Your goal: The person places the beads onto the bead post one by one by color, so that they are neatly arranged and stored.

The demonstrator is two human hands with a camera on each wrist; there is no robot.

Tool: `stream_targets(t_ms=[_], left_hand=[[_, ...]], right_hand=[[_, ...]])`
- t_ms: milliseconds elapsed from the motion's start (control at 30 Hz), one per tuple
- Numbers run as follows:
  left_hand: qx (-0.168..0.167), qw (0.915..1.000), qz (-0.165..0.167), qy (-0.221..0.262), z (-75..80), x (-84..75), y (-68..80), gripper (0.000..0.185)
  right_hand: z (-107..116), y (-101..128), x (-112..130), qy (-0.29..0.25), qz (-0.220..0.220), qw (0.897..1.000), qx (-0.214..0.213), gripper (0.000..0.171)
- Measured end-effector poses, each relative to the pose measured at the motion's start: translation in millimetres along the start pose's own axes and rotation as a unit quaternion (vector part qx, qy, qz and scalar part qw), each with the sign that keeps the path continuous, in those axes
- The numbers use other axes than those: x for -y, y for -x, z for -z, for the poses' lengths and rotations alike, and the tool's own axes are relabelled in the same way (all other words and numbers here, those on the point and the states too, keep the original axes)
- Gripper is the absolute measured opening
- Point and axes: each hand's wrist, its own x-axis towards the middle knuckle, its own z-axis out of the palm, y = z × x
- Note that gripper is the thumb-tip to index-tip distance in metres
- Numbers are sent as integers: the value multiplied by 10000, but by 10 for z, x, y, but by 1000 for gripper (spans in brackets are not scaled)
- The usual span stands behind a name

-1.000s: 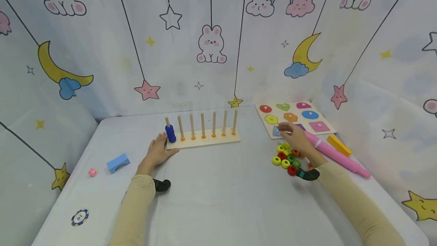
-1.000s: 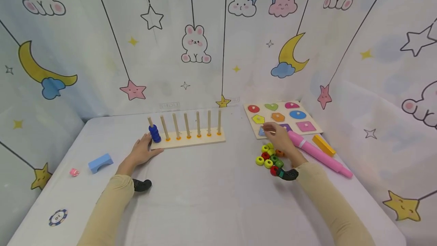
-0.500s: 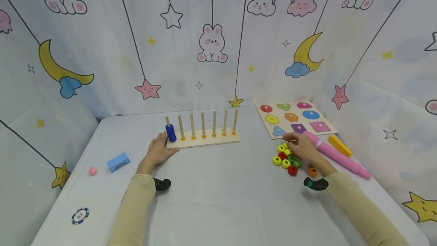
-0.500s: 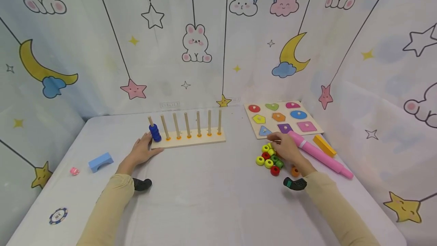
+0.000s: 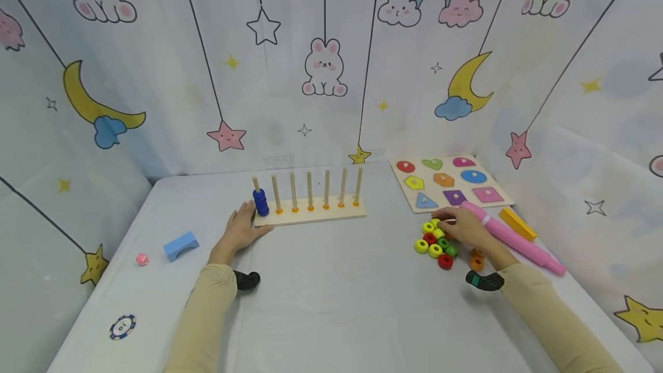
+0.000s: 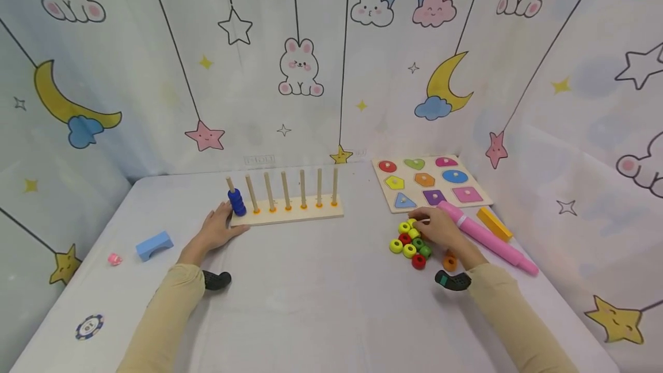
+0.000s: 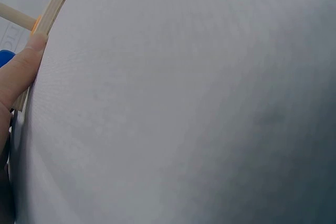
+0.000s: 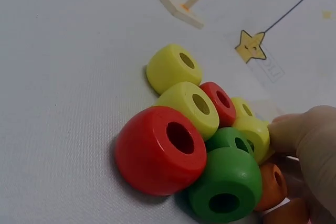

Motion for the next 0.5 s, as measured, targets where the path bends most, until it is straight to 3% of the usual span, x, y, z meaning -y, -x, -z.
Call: stream_targets(t_ms=[167,500], left_hand=[[-47,10000,-16,-39,11,15,15,90],[-125,9998,-142,-50,-3,2,12,87]], right_hand=[[21,-26,21,22,100,9999,13,29],[66,-186,283,-490,303,9963,-642,30]])
